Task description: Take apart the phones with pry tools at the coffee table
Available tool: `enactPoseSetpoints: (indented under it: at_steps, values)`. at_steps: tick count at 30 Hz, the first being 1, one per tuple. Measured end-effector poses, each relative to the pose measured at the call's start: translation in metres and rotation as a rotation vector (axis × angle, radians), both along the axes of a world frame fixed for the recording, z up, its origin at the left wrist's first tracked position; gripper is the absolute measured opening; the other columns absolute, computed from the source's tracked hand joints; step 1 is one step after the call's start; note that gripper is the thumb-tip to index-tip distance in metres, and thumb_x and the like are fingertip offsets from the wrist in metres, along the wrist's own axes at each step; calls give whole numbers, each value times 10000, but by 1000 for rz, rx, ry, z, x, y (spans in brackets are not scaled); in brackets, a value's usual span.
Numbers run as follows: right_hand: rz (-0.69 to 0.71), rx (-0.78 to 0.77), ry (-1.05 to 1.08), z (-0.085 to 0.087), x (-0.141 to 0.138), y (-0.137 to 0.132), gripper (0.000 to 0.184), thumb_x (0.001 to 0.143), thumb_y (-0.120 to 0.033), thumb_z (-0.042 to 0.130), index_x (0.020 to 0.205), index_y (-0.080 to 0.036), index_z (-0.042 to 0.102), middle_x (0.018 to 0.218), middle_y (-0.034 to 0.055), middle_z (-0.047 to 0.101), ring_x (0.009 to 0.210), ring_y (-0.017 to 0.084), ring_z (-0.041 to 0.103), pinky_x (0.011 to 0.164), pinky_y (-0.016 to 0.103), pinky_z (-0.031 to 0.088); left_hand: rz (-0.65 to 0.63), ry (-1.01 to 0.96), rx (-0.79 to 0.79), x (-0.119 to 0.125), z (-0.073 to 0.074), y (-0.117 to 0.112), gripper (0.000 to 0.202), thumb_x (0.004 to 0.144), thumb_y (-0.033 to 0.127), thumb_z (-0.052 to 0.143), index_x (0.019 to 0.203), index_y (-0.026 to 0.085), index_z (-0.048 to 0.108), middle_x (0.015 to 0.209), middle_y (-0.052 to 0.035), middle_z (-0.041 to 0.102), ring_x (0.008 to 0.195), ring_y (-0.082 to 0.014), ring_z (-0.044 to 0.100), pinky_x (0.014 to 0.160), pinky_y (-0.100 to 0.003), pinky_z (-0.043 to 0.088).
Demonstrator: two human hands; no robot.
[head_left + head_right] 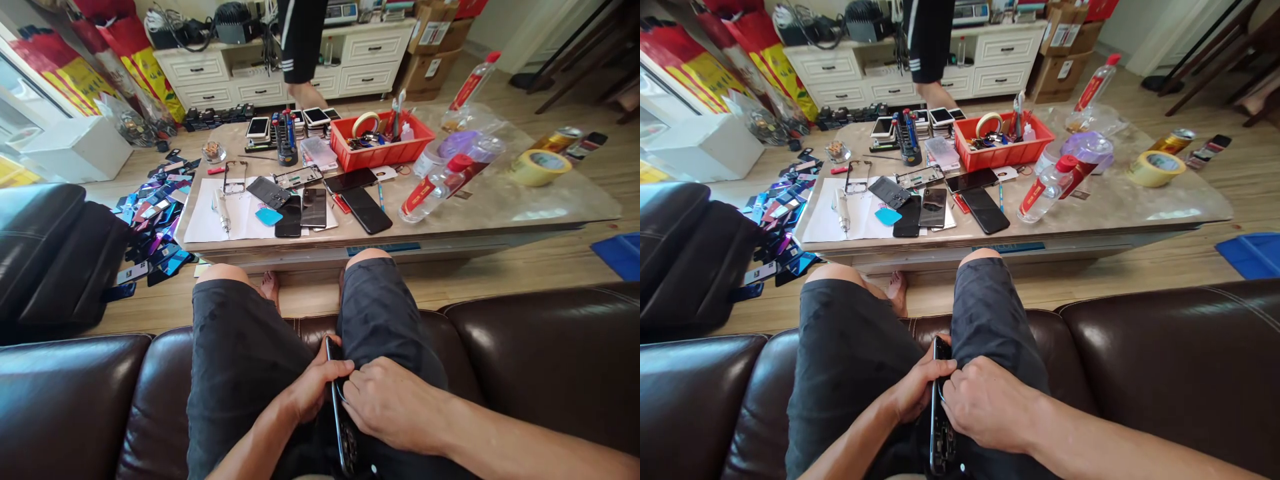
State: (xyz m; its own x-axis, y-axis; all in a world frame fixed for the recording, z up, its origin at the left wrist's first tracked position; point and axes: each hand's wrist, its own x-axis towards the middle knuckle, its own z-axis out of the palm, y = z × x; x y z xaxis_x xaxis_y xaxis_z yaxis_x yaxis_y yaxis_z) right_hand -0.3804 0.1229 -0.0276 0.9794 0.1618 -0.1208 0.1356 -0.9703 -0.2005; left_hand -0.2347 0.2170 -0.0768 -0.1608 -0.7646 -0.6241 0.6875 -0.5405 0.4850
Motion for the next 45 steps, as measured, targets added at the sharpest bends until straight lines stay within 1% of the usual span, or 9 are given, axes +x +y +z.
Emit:
enactPoseSetpoints:
  at_steps: [6, 9, 13, 23, 29, 32, 34, 39, 45]
  values:
    - [-98, 9, -17, 1, 0, 0, 123, 898, -111, 580, 821, -169, 656, 719, 25, 683, 594, 191, 635, 503, 371, 292, 19, -25, 40, -3, -4, -3, 593, 680, 439, 781, 1084, 252, 390, 762, 57, 520, 637, -122, 489, 612, -258, 375]
    - [-269, 62, -16, 5, 4, 1, 129, 931, -262, 641, 844, -173, 676, 770, 36, 715, 661, 216, 684, 566, 353, 401, 45, -80, 25, -4, 0, -4, 498, 776, 475, 744, 1070, 240, 418, 778, 54, 509, 668, -110, 474, 642, -247, 370]
    - [-409, 147, 63, 11, 7, 4, 318, 889, -466, 729, 982, -163, 708, 934, 56, 753, 797, 274, 729, 672, 373, 506, 62, -76, -5, -2, 6, -6, 491, 793, 512, 762, 1044, 219, 459, 785, 55, 477, 723, -108, 467, 702, -242, 393]
    - [-468, 100, -9, -3, 5, 14, 131, 913, -263, 673, 1000, -165, 670, 967, 61, 733, 795, 266, 723, 658, 379, 512, 76, -166, 25, -1, 8, -7, 503, 824, 595, 719, 1056, 233, 458, 827, 48, 452, 769, -124, 468, 682, -242, 387]
    - [-401, 108, 196, 16, 14, 10, 135, 901, -164, 621, 1017, -145, 686, 880, 58, 748, 721, 253, 727, 633, 366, 478, 5, -567, -19, -1, 13, -11, 496, 840, 619, 669, 1033, 241, 412, 846, 31, 485, 848, -165, 488, 818, -295, 404]
    - [-384, 57, 187, 17, 17, 12, 182, 887, -111, 583, 1035, -136, 687, 878, 67, 747, 719, 251, 719, 614, 370, 445, -17, -632, -44, 1, 14, -11, 483, 873, 664, 593, 1016, 238, 417, 885, 12, 500, 902, -179, 494, 874, -313, 402]
    - [-338, 3, 141, 12, 15, 14, 183, 879, -97, 579, 1020, -132, 689, 865, 70, 741, 692, 247, 702, 587, 377, 410, -16, -607, -54, 3, 15, -10, 467, 887, 666, 564, 1009, 241, 413, 880, 18, 486, 881, -167, 491, 856, -305, 410]
    - [-140, -56, 79, 2, 7, 10, 122, 898, -115, 592, 940, -138, 704, 811, 54, 726, 638, 221, 654, 529, 385, 284, -50, -333, -9, 4, 14, -5, 537, 795, 598, 673, 1061, 283, 329, 736, 79, 412, 606, -124, 420, 552, -258, 350]
    - [-86, 54, 129, 14, 2, -6, 157, 944, -166, 579, 835, -167, 691, 745, 14, 704, 586, 177, 613, 527, 397, 212, -94, -152, -52, 2, 9, -4, 517, 776, 466, 724, 1054, 289, 325, 709, 87, 417, 577, -106, 405, 518, -234, 289]
